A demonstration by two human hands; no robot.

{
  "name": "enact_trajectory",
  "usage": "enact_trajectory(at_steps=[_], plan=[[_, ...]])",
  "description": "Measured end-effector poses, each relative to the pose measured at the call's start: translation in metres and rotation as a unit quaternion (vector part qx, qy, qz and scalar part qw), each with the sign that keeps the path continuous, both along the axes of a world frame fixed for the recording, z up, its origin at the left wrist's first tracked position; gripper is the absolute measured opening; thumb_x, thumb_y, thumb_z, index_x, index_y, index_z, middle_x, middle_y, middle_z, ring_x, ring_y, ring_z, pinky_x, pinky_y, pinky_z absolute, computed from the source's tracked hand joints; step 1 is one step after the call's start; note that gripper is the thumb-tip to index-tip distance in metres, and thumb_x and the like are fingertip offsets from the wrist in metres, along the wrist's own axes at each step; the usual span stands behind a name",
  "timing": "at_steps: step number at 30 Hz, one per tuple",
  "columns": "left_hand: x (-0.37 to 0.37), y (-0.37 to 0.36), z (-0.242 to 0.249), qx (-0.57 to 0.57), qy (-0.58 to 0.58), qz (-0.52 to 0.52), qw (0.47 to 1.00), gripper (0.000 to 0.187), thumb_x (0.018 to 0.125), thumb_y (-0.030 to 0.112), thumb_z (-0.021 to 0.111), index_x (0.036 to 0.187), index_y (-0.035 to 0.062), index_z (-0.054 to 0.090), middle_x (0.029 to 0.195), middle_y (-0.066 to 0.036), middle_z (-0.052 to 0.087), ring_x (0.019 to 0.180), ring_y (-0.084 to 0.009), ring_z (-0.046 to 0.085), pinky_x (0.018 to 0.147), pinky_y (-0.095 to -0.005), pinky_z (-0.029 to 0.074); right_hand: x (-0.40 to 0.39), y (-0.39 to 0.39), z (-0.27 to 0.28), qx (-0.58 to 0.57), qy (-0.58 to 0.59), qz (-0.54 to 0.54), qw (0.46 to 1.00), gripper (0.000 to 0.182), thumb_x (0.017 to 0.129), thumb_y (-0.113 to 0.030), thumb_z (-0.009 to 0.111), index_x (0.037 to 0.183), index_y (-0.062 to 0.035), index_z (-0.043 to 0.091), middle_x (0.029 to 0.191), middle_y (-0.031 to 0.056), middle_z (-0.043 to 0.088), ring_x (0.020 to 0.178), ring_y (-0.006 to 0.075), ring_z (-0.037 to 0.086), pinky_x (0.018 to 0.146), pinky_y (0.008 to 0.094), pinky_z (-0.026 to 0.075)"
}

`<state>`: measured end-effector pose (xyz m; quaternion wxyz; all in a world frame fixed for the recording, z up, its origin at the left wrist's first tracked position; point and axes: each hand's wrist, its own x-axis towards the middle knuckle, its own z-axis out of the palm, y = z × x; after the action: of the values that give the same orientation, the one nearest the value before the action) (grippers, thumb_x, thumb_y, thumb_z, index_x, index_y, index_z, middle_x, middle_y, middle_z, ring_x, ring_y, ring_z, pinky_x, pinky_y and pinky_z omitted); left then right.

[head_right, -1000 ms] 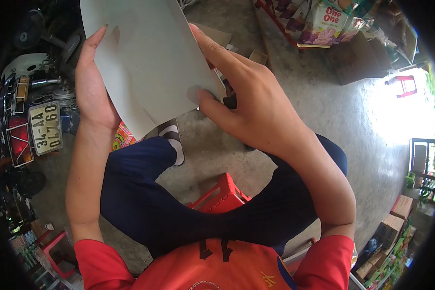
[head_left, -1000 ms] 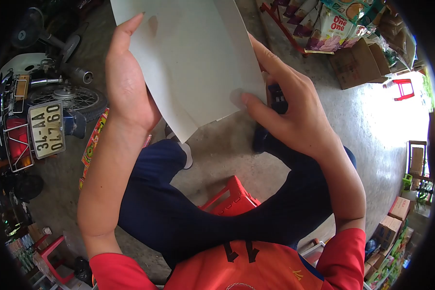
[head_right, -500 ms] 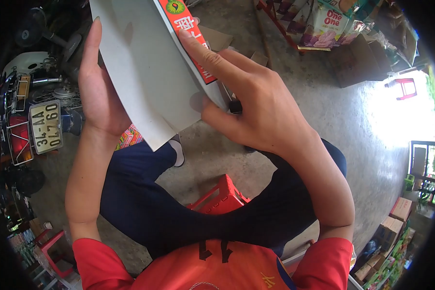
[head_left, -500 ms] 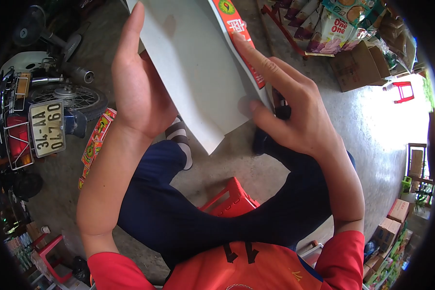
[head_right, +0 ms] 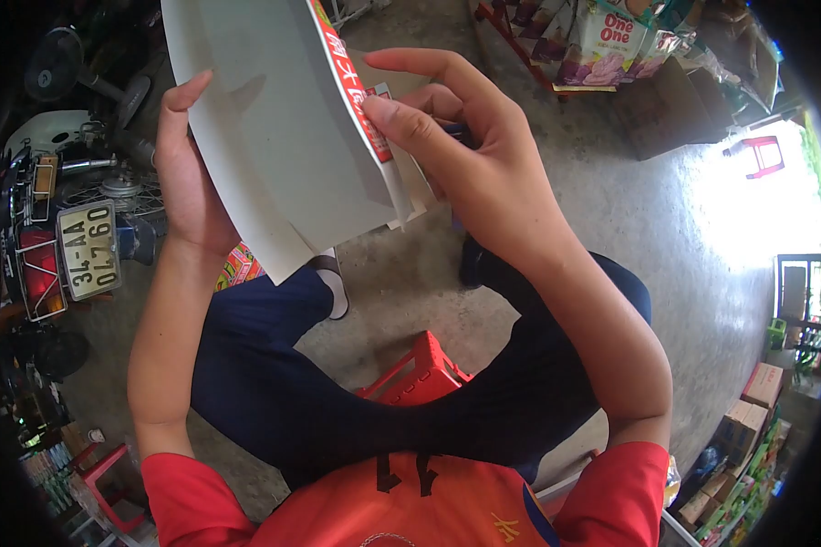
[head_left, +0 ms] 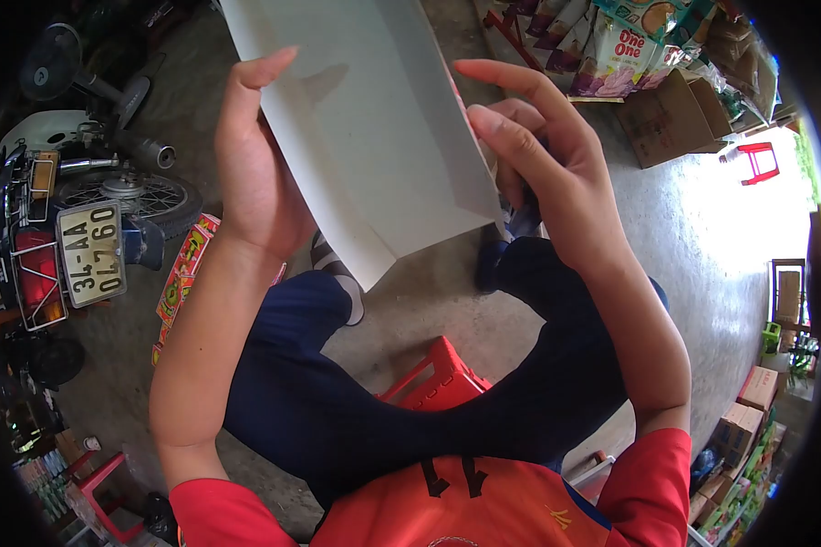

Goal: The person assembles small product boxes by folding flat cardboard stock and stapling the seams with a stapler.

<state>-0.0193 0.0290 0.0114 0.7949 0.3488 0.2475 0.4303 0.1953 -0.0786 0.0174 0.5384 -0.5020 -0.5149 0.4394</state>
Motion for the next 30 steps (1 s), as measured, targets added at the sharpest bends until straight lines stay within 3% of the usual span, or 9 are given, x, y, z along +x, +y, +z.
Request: enact_trajectory(at_steps=[6, 11, 15, 16, 23, 24, 25, 27, 30], plan=[[0.002, -0.003, -0.011, 0.009, -0.018, -0.063, 0.998, 0.05, 0.098, 0.041, 0.054, 0.13, 0.0037, 0.062, 0.121, -0.009, 0.068, 0.109, -0.0211, 0.066, 0.097, -0.0367, 0.052, -0.004, 0.001, 0.003, -0.114, 0.02, 0.051, 0.992, 0.043, 0.101, -0.042, 0.07, 0.124, -0.0049, 0.075, 0.081, -0.0032, 0.066, 0.063, 0.0023, 0.05, 0.058, 0.0224, 0.039], [-0.001, 0.002, -0.015, 0.052, 0.014, -0.08, 0.995, 0.044, 0.103, 0.034, 0.053, 0.135, 0.0056, 0.059, 0.126, -0.011, 0.067, 0.119, -0.0212, 0.063, 0.106, -0.0375, 0.048, -0.007, -0.001, -0.003, -0.039, -0.094, 0.009, 0.995, 0.039, 0.098, -0.039, 0.074, 0.11, -0.002, 0.08, 0.077, -0.0003, 0.068, 0.061, 0.005, 0.052, 0.055, 0.0276, 0.042], [-0.033, 0.05, 0.002, 0.201, 0.056, 0.177, 0.962, 0.042, 0.106, 0.028, 0.058, 0.141, 0.0062, 0.05, 0.132, -0.015, 0.065, 0.126, -0.0243, 0.059, 0.115, -0.0407, 0.042, 0.006, 0.002, -0.009, 0.072, -0.293, -0.067, 0.951, 0.026, 0.092, -0.028, 0.076, 0.106, -0.0056, 0.081, 0.081, 0.0064, 0.073, 0.064, 0.0189, 0.065, 0.06, 0.0357, 0.05], [-0.04, 0.053, 0.013, 0.226, 0.109, 0.274, 0.929, 0.043, 0.107, 0.028, 0.056, 0.14, 0.0021, 0.047, 0.146, -0.027, 0.055, 0.136, -0.0303, 0.054, 0.122, -0.0418, 0.037, 0.011, 0.003, -0.01, 0.098, -0.35, -0.085, 0.928, 0.023, 0.091, -0.024, 0.076, 0.105, -0.0069, 0.081, 0.082, 0.0075, 0.074, 0.065, 0.0235, 0.068, 0.062, 0.038, 0.052], [-0.04, 0.04, 0.031, 0.582, 0.242, 0.386, 0.673, 0.043, 0.103, 0.01, 0.059, 0.143, -0.0033, 0.05, 0.143, -0.019, 0.061, 0.137, -0.0249, 0.054, 0.123, -0.0415, 0.033, 0.026, 0.005, -0.013, 0.214, -0.575, -0.096, 0.784, 0.008, 0.083, -0.017, 0.074, 0.084, -0.0101, 0.076, 0.083, 0.002, 0.064, 0.081, 0.0265, 0.068, 0.069, 0.0432, 0.055], [-0.039, 0.036, 0.03, 0.683, 0.288, 0.329, 0.585, 0.04, 0.101, 0.006, 0.063, 0.139, -0.0046, 0.056, 0.141, -0.017, 0.063, 0.135, -0.0241, 0.057, 0.121, -0.0403, 0.037, 0.025, 0.004, -0.012, 0.215, -0.583, -0.087, 0.778, 0.007, 0.082, -0.017, 0.074, 0.083, -0.0101, 0.076, 0.084, 0.0021, 0.064, 0.082, 0.0256, 0.067, 0.07, 0.0429, 0.055], [-0.034, 0.025, 0.026, 0.685, 0.31, 0.272, 0.601, 0.037, 0.1, 0.007, 0.066, 0.135, -0.0039, 0.062, 0.139, -0.014, 0.065, 0.134, -0.0233, 0.058, 0.119, -0.0404, 0.039, 0.023, 0.003, -0.011, 0.217, -0.592, -0.077, 0.773, 0.007, 0.082, -0.017, 0.074, 0.081, -0.0101, 0.075, 0.084, 0.0021, 0.063, 0.084, 0.0248, 0.067, 0.072, 0.0426, 0.055], [-0.015, 0.003, 0.033, 0.776, 0.424, 0.159, 0.439, 0.034, 0.092, 0.007, 0.073, 0.125, 0.0073, 0.073, 0.131, -0.008, 0.071, 0.133, -0.0279, 0.06, 0.117, -0.0429, 0.041, 0.019, 0.001, -0.01, 0.216, -0.597, -0.058, 0.771, 0.007, 0.081, -0.016, 0.073, 0.079, -0.0096, 0.073, 0.084, 0.0018, 0.064, 0.084, 0.0241, 0.066, 0.073, 0.0418, 0.055], [0.0, -0.003, 0.005, 0.778, 0.424, 0.03, 0.463, 0.037, 0.086, 0.019, 0.083, 0.121, 0.0098, 0.076, 0.124, -0.008, 0.074, 0.125, -0.0306, 0.066, 0.11, -0.0447, 0.047, 0.014, -0.002, -0.009, 0.214, -0.591, -0.026, 0.777, 0.007, 0.081, -0.015, 0.073, 0.077, -0.009, 0.071, 0.085, 0.0015, 0.064, 0.085, 0.0231, 0.066, 0.075, 0.0408, 0.055]])
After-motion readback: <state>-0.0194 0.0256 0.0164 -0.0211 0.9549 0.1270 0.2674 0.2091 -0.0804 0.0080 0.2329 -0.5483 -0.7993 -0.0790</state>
